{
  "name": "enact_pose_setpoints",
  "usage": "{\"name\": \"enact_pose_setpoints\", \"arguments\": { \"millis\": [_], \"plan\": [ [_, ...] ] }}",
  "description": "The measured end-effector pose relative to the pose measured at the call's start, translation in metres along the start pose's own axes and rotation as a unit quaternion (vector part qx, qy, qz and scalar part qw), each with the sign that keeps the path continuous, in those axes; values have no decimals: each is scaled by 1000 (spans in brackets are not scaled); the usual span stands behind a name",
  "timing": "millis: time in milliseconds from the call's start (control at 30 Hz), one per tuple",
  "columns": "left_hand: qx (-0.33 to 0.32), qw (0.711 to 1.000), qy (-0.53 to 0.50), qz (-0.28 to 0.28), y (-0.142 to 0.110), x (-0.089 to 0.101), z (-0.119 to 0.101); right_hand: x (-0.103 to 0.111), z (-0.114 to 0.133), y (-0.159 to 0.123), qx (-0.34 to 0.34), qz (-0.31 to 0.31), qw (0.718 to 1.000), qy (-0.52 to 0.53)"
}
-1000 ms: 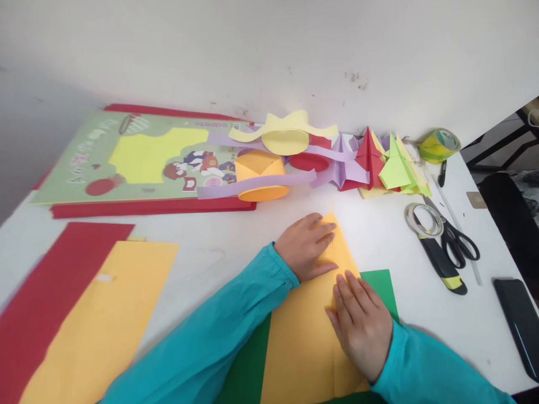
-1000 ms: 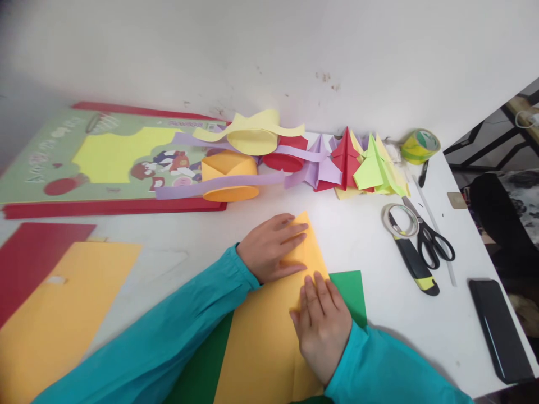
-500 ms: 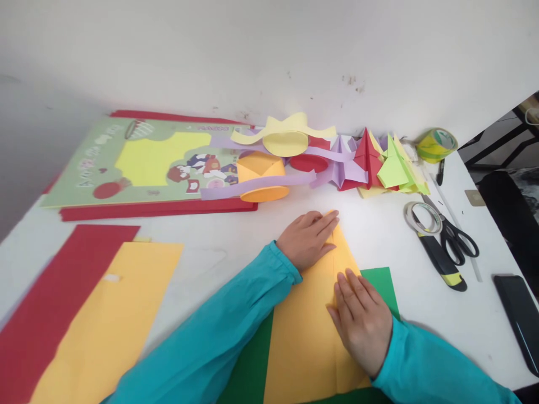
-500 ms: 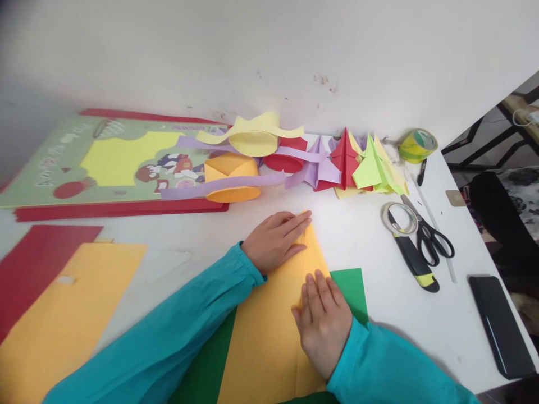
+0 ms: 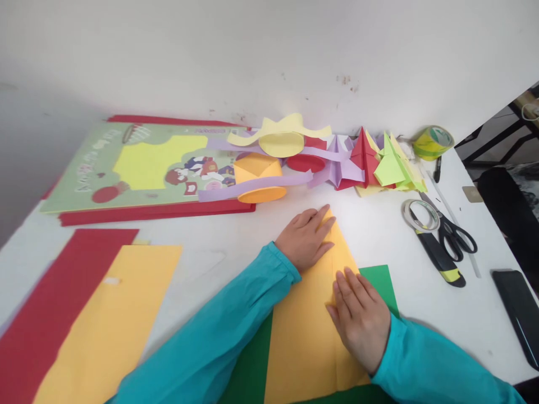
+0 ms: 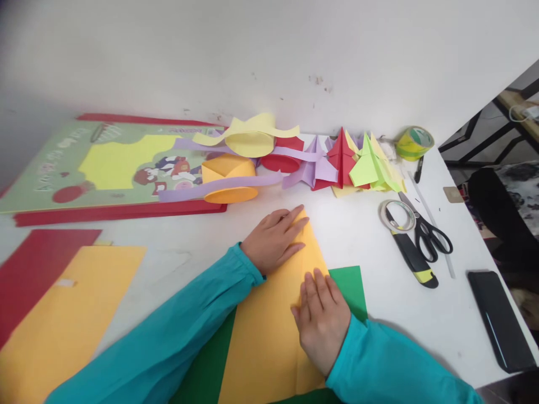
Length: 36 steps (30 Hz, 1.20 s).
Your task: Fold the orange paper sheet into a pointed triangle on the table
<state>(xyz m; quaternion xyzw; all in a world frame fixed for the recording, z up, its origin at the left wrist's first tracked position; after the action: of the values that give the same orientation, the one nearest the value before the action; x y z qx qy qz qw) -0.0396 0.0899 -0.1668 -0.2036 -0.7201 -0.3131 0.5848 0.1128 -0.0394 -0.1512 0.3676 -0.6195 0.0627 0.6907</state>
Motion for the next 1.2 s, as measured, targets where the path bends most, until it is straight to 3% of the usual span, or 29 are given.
{"name": "enact_pose_setpoints", "arguments": {
  "millis": [700, 1200],
  "plan": [
    [12, 1000, 0, 18, 3, 5, -5, -1, 1, -1, -2, 0, 1000, -5],
    [-24, 999, -34, -30, -1, 1, -1, -1, 1, -1, -4, 1, 1000, -2]
  ]
}}
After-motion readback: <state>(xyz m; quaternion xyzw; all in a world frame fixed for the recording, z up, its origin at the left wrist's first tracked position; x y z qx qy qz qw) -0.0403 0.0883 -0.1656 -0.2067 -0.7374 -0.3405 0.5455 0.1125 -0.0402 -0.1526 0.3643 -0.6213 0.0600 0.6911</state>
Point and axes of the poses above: each hand's wrist, its own y-axis towards the middle knuckle, its own x-axis out of the back of the hand, z = x × y, the point moved 1 cm from there along y, towards the middle knuckle, and after that the axes turned 1 degree about -z, right-handed, at the moved point
